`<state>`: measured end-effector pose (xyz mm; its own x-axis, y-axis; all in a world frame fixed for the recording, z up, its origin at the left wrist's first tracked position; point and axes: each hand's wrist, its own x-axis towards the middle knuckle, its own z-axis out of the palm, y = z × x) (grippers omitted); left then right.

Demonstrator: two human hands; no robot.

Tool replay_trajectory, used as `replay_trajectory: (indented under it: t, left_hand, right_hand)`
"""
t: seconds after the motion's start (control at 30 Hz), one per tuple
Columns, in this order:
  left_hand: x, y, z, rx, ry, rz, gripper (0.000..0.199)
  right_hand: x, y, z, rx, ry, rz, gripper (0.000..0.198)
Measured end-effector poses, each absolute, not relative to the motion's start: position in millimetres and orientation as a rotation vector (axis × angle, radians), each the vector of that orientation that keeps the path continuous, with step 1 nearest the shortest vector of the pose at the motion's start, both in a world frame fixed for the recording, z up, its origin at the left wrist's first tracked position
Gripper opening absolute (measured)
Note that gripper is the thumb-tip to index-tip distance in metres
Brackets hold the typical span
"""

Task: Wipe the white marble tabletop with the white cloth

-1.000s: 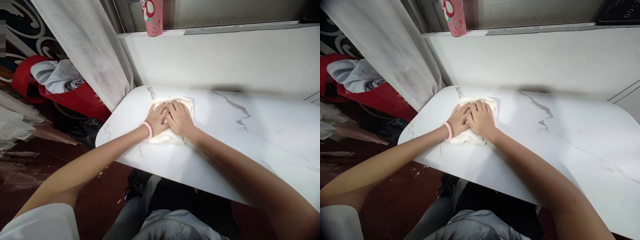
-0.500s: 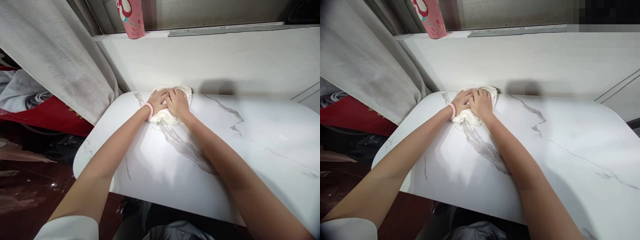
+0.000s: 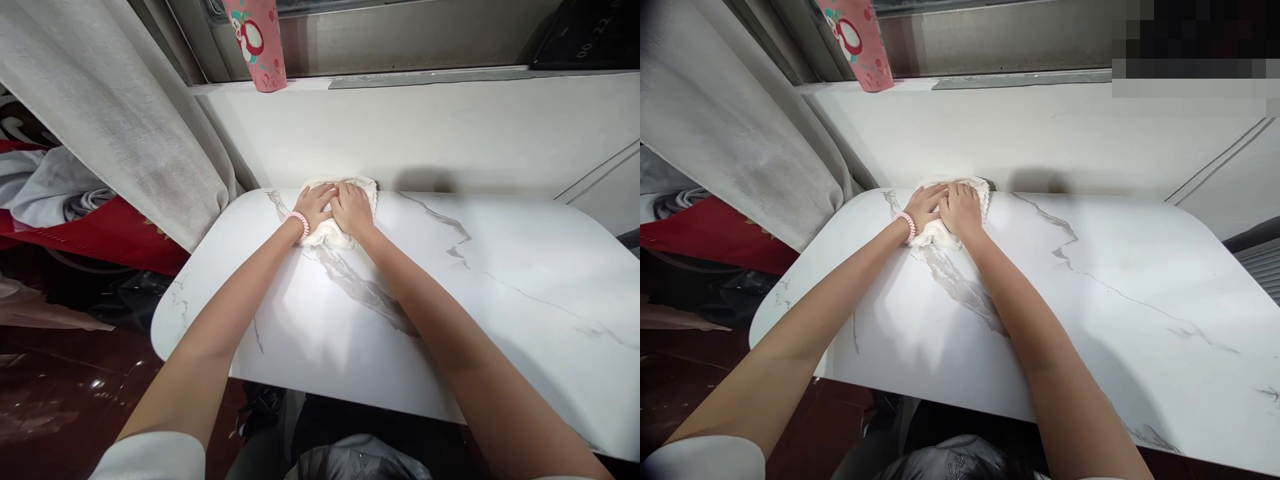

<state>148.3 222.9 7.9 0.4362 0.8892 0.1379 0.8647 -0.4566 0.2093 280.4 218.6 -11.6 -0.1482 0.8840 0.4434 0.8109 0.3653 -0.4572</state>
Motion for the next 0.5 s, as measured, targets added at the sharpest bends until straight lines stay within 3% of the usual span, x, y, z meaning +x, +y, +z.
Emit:
replay_trajectory:
  t: [0.5]
  left_hand:
    - [164, 137, 10, 2.649, 1.439, 0.319, 0.057]
  right_hand:
    - [306, 119, -4, -1.457, -2.095, 0.035, 0.039]
